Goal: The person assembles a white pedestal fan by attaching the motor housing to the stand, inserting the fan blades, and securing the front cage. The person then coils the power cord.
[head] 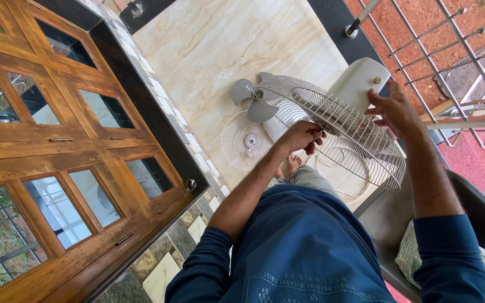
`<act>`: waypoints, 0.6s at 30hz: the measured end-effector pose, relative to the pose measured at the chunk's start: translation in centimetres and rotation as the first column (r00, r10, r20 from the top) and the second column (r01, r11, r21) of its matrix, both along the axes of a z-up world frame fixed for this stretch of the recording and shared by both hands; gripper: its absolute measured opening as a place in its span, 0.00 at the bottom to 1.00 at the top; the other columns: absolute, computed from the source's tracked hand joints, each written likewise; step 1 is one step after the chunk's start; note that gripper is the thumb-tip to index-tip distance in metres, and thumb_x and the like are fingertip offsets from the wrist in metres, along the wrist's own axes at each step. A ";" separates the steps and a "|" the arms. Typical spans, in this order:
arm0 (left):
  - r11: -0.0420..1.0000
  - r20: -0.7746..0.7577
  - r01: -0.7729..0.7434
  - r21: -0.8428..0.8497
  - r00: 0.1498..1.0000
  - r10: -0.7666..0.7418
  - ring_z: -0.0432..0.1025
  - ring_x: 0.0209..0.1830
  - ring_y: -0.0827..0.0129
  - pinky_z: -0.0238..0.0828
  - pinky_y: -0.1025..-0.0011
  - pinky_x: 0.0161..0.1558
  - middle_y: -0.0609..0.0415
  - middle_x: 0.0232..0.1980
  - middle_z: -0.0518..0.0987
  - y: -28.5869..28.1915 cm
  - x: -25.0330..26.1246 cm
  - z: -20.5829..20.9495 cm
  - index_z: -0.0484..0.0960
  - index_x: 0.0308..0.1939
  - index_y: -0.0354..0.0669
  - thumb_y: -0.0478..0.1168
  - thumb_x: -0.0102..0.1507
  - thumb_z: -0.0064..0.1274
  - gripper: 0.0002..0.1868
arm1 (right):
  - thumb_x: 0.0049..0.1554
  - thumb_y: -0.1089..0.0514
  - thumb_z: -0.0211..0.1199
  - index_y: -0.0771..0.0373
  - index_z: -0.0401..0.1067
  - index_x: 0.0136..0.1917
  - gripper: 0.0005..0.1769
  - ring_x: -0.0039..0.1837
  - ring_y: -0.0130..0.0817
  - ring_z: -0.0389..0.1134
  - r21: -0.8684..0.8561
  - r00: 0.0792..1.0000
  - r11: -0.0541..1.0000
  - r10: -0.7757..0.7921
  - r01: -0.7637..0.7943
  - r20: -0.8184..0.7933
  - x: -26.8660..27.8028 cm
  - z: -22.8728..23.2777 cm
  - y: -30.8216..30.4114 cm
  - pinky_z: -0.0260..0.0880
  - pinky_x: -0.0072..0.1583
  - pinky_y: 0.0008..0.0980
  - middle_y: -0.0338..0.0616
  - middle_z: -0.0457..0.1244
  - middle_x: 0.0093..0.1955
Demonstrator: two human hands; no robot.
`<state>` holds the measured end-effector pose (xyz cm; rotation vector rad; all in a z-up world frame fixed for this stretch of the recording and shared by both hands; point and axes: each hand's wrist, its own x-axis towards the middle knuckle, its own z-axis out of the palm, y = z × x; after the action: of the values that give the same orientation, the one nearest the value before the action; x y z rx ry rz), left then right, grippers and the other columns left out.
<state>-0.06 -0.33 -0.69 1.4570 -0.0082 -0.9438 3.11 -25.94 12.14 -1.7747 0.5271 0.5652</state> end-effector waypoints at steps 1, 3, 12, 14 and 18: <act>1.000 -0.009 -0.004 0.003 1.000 0.004 0.74 0.18 0.72 0.75 0.71 0.21 0.47 0.35 0.85 0.0 0.0 0.0 0.83 0.49 0.28 0.35 0.71 0.48 0.12 | 0.63 0.41 0.58 0.54 0.40 0.85 0.47 0.69 0.62 0.65 0.003 1.000 1.000 -0.002 0.002 -0.004 0.2 0.0 0.0 0.61 0.67 0.66 0.64 0.62 0.71; 1.000 -0.027 -0.023 0.000 0.999 0.023 0.74 0.18 0.73 0.74 0.71 0.20 0.48 0.34 0.85 0.0 -0.1 0.0 0.83 0.49 0.28 0.35 0.71 0.48 0.12 | 0.63 0.41 0.59 0.55 0.38 0.85 0.48 0.69 0.61 0.65 0.006 1.000 1.000 -0.008 0.008 -0.006 0.3 0.0 0.1 0.62 0.67 0.63 0.65 0.61 0.71; 0.992 -0.007 -0.117 -0.037 0.993 0.116 0.73 0.17 0.74 0.73 0.72 0.20 0.49 0.33 0.83 -0.9 0.4 -0.3 0.83 0.46 0.29 0.36 0.71 0.48 0.12 | 0.62 0.38 0.57 0.47 0.47 0.85 0.44 0.65 0.53 0.68 -0.070 0.997 0.996 0.057 -0.053 0.053 1.2 2.0 1.0 0.65 0.65 0.62 0.56 0.65 0.68; 0.990 0.015 -0.140 -0.026 0.990 0.140 0.73 0.17 0.74 0.73 0.72 0.20 0.49 0.33 0.83 -1.0 0.9 -0.2 0.83 0.46 0.29 0.35 0.71 0.47 0.12 | 0.63 0.37 0.55 0.46 0.47 0.86 0.43 0.65 0.51 0.68 -0.131 0.993 0.986 0.107 -0.100 0.051 1.9 2.4 0.8 0.66 0.65 0.61 0.55 0.65 0.68; 0.981 0.023 -0.178 -0.076 0.983 0.181 0.74 0.17 0.72 0.73 0.71 0.20 0.48 0.32 0.82 -1.8 2.5 -0.9 0.82 0.45 0.28 0.35 0.71 0.47 0.11 | 0.66 0.40 0.54 0.50 0.53 0.84 0.38 0.65 0.48 0.68 -0.211 0.969 0.957 0.224 -0.198 0.106 3.3 2.4 0.2 0.67 0.66 0.55 0.55 0.66 0.66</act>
<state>2.42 -2.12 -1.62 1.3789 0.0654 -0.7672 6.40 -25.78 14.56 -2.0595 0.3142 0.5554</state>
